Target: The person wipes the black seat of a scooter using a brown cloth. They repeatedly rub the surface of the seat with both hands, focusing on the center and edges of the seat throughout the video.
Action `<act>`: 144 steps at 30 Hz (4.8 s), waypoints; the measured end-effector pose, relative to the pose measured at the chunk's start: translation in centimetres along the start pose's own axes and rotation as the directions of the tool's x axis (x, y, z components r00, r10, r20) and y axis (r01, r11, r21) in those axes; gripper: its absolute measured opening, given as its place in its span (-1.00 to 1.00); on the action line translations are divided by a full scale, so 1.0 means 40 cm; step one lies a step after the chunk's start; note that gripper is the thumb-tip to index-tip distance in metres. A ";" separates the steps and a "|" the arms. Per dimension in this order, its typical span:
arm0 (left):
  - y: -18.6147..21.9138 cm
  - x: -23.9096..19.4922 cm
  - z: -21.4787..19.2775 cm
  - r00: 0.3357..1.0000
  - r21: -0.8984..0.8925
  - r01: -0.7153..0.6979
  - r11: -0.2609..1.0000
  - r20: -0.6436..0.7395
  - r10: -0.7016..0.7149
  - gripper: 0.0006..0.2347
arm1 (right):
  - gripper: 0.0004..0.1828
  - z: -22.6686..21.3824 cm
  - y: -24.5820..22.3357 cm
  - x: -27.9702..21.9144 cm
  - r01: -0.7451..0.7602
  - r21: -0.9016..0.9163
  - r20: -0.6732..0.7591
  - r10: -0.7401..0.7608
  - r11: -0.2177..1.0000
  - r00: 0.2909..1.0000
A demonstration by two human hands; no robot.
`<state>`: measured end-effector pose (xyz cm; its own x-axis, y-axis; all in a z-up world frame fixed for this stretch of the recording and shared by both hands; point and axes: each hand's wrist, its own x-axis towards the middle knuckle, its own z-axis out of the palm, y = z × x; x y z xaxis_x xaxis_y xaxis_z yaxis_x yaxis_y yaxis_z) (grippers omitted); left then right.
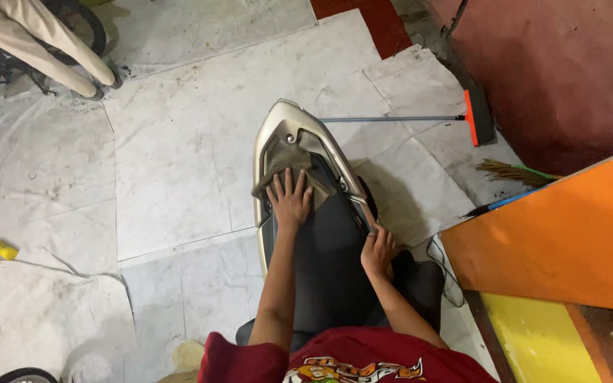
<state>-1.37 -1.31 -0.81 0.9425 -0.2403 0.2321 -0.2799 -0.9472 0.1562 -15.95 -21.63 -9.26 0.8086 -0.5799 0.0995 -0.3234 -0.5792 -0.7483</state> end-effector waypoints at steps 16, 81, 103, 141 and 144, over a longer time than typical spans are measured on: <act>0.104 -0.377 -0.043 0.985 -0.144 -0.091 0.985 0.132 0.110 -0.46 | -0.64 0.018 0.004 0.011 -0.055 -0.055 0.005 0.055 0.997 0.998; 0.159 -0.313 -0.065 0.949 0.017 -0.128 0.992 0.294 0.118 -0.23 | -0.64 0.021 0.006 0.000 0.012 -0.030 -0.046 -0.014 0.999 0.999; 0.123 -0.285 -0.043 0.975 0.038 -0.188 0.981 0.132 0.181 -0.09 | -0.66 0.006 -0.013 0.003 -0.003 -0.011 -0.044 0.002 1.000 0.999; -0.004 0.040 0.005 0.992 0.171 -0.052 0.984 -0.101 0.070 -0.33 | -0.70 0.013 -0.014 -0.001 0.030 -0.012 -0.073 -0.031 0.999 0.997; 0.073 -0.095 -0.039 0.982 0.105 -0.187 0.977 -0.012 0.189 -0.22 | -0.70 0.009 -0.013 0.003 -0.004 -0.017 -0.064 0.003 1.000 0.998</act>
<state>-6.05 -2.84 0.25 0.8702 -0.4126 0.2692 -0.4305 -0.9026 0.0080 -15.52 -21.19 -9.09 0.7745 -0.6171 0.1390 -0.3348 -0.5864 -0.7376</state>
